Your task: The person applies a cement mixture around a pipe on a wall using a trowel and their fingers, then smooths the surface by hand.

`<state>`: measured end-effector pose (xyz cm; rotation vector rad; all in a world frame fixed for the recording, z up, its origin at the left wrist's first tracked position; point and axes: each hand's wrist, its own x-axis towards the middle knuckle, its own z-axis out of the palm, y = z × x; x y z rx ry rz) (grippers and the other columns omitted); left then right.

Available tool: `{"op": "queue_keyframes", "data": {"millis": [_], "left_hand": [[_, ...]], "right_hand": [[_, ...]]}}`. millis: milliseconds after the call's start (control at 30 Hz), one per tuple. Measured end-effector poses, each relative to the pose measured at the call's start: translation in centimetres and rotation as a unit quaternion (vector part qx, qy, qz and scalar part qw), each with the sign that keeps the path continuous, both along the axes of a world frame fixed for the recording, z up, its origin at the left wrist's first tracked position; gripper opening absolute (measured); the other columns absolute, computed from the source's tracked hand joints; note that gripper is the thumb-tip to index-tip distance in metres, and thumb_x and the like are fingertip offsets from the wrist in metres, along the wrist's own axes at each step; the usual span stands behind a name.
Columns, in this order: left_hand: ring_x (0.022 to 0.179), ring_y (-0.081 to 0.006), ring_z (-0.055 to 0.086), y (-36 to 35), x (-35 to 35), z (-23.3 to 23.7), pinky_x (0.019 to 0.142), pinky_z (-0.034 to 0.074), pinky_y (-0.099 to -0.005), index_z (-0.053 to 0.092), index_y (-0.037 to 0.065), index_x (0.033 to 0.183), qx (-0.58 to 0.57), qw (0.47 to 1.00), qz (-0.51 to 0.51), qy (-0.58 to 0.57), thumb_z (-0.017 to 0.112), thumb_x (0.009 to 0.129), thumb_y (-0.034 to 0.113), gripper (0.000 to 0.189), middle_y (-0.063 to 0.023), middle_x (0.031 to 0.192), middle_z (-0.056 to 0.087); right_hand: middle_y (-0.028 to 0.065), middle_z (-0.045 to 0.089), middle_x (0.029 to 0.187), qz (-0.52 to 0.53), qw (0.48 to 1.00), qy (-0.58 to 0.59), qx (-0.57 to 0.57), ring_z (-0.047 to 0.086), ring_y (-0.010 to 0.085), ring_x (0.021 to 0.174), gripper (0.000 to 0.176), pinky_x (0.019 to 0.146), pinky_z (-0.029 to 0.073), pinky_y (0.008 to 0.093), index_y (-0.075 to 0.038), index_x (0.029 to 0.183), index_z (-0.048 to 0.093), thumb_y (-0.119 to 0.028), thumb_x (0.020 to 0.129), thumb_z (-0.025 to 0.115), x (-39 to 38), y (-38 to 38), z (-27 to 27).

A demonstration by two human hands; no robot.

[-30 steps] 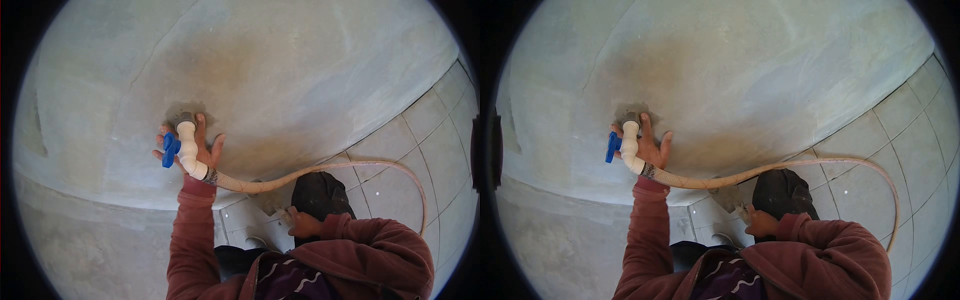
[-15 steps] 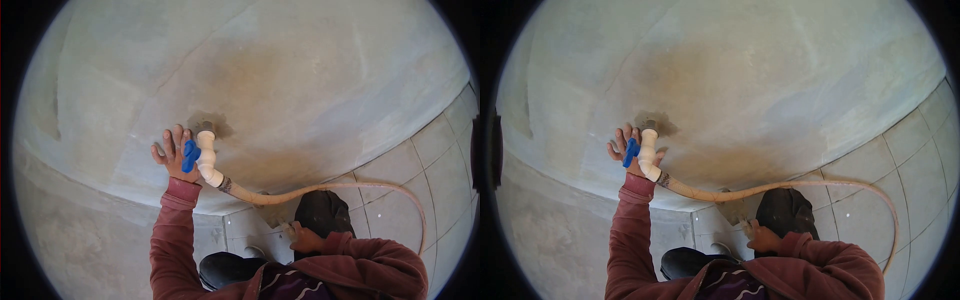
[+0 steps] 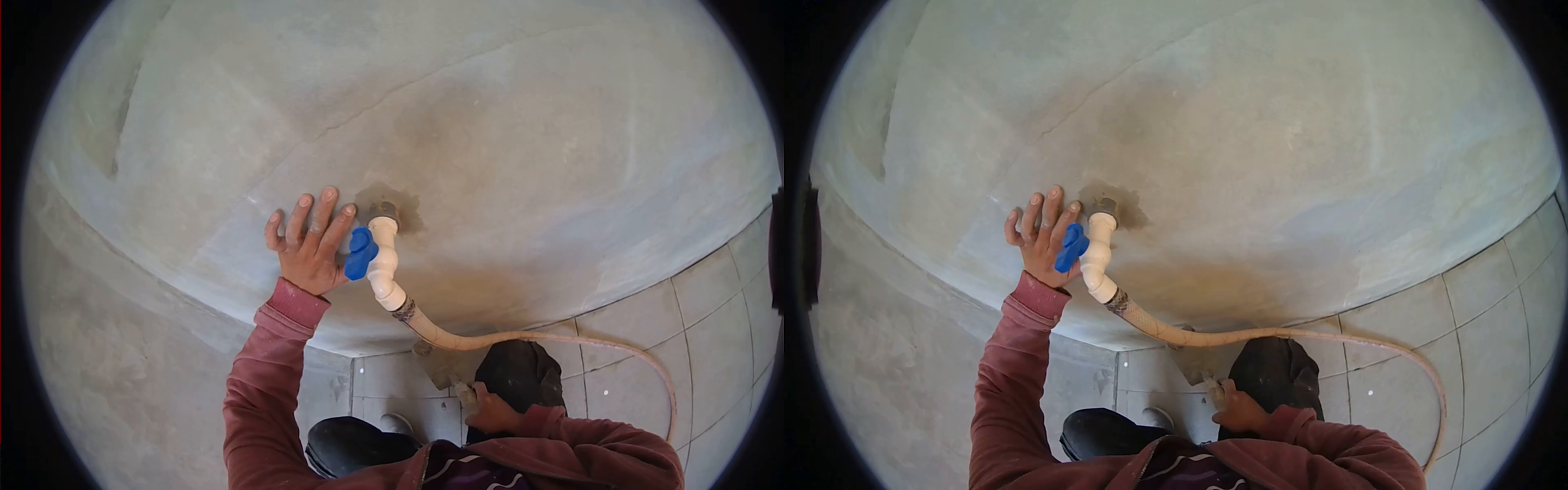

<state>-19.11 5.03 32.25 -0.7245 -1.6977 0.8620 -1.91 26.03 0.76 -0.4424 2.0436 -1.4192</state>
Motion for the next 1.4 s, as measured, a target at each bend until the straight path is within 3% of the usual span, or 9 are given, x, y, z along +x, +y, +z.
{"op": "queue_keyframes", "data": {"millis": [100,167,367,467,700,767,1067,1233,1400], "left_hand": [[0.13,-0.0241,0.027,1.3,-0.6,0.3,0.105,0.012,-0.0439,0.062,0.034,0.109,0.047,0.999,-0.021,-0.017,0.057,0.074,0.061,0.045,-0.0063,0.135,0.045],[0.133,-0.0189,0.024,2.0,-1.2,0.4,0.108,0.009,-0.0417,0.061,0.041,0.107,0.085,0.993,-0.083,-0.013,0.05,0.083,0.056,0.031,0.0009,0.134,0.047],[0.133,-0.0193,0.024,-0.6,-1.1,2.3,0.108,0.008,-0.0431,0.059,0.045,0.11,-0.018,0.996,-0.078,-0.027,0.053,0.077,0.063,0.038,0.0019,0.136,0.045],[0.133,-0.0193,0.025,1.7,-1.0,2.9,0.109,0.007,-0.0448,0.059,0.046,0.108,0.03,0.995,-0.086,-0.048,0.052,0.074,0.068,0.04,0.0026,0.137,0.044],[0.135,-0.0209,0.024,2.0,-1.2,3.9,0.111,0.004,-0.0479,0.059,0.046,0.107,0.009,0.989,-0.118,-0.085,0.06,0.067,0.068,0.046,0.0021,0.139,0.041],[0.135,-0.0226,0.024,1.3,-1.3,3.8,0.111,0.006,-0.0467,0.061,0.042,0.107,0.019,0.983,-0.111,-0.146,0.064,0.075,0.046,0.032,-0.002,0.138,0.041],[0.137,-0.0263,0.02,1.8,-0.9,3.1,0.11,0.001,-0.0505,0.059,0.04,0.115,0.014,0.992,-0.099,-0.081,0.057,0.08,0.049,0.036,-0.0038,0.141,0.038],[0.136,-0.0316,0.018,0.3,0.9,-4.7,0.105,-0.001,-0.0586,0.058,0.03,0.121,0.097,0.992,0.034,-0.072,0.054,0.081,0.053,0.046,-0.0074,0.142,0.037],[0.136,-0.0407,0.01,6.4,1.7,-10.3,0.103,-0.002,-0.0611,0.045,0.036,0.132,0.282,0.946,0.059,-0.15,0.051,0.074,0.067,0.066,-0.0186,0.146,0.023]], "right_hand": [[0.0306,0.06,0.083,-0.004,1.0,0.007,-0.014,0.064,0.0375,0.068,0.073,0.065,0.052,0.0401,0.007,0.123,0.027,-0.021,0.068,0.066,0.0,-0.3,-0.1],[0.0292,0.061,0.083,0.007,1.0,-0.011,-0.002,0.064,0.0365,0.069,0.074,0.065,0.052,0.0395,0.007,0.123,0.026,-0.02,0.068,0.066,0.0,-0.4,-0.6],[0.0285,0.06,0.084,-0.014,1.0,0.007,-0.026,0.065,0.0344,0.067,0.075,0.063,0.052,0.0389,0.006,0.125,0.026,-0.02,0.068,0.067,0.2,-0.2,-1.2],[0.0275,0.06,0.083,-0.027,0.999,0.045,-0.011,0.064,0.0316,0.062,0.074,0.059,0.052,0.0379,0.006,0.125,0.026,-0.019,0.068,0.067,0.4,-0.5,-1.5],[0.0288,0.06,0.085,0.006,1.0,-0.008,0.001,0.064,0.0354,0.069,0.077,0.065,0.052,0.0385,0.006,0.127,0.026,-0.02,0.068,0.067,-0.1,-0.3,-0.1],[0.0294,0.06,0.085,0.014,0.999,-0.052,0.008,0.064,0.0373,0.073,0.077,0.068,0.052,0.039,0.006,0.127,0.026,-0.021,0.068,0.067,-0.4,-0.2,0.9],[0.0304,0.06,0.088,0.007,1.0,-0.003,-0.008,0.064,0.0374,0.073,0.077,0.067,0.052,0.0391,0.006,0.127,0.025,-0.021,0.068,0.066,0.2,-0.5,-0.1],[0.0299,0.06,0.086,-0.007,1.0,0.014,0.004,0.064,0.0362,0.068,0.074,0.063,0.052,0.0398,0.006,0.125,0.026,-0.02,0.068,0.067,0.6,-0.7,-0.5],[0.0302,0.06,0.086,-0.01,1.0,-0.007,0.009,0.064,0.0379,0.071,0.074,0.066,0.052,0.0403,0.006,0.123,0.027,-0.021,0.068,0.067,0.4,-0.6,0.5]]}}
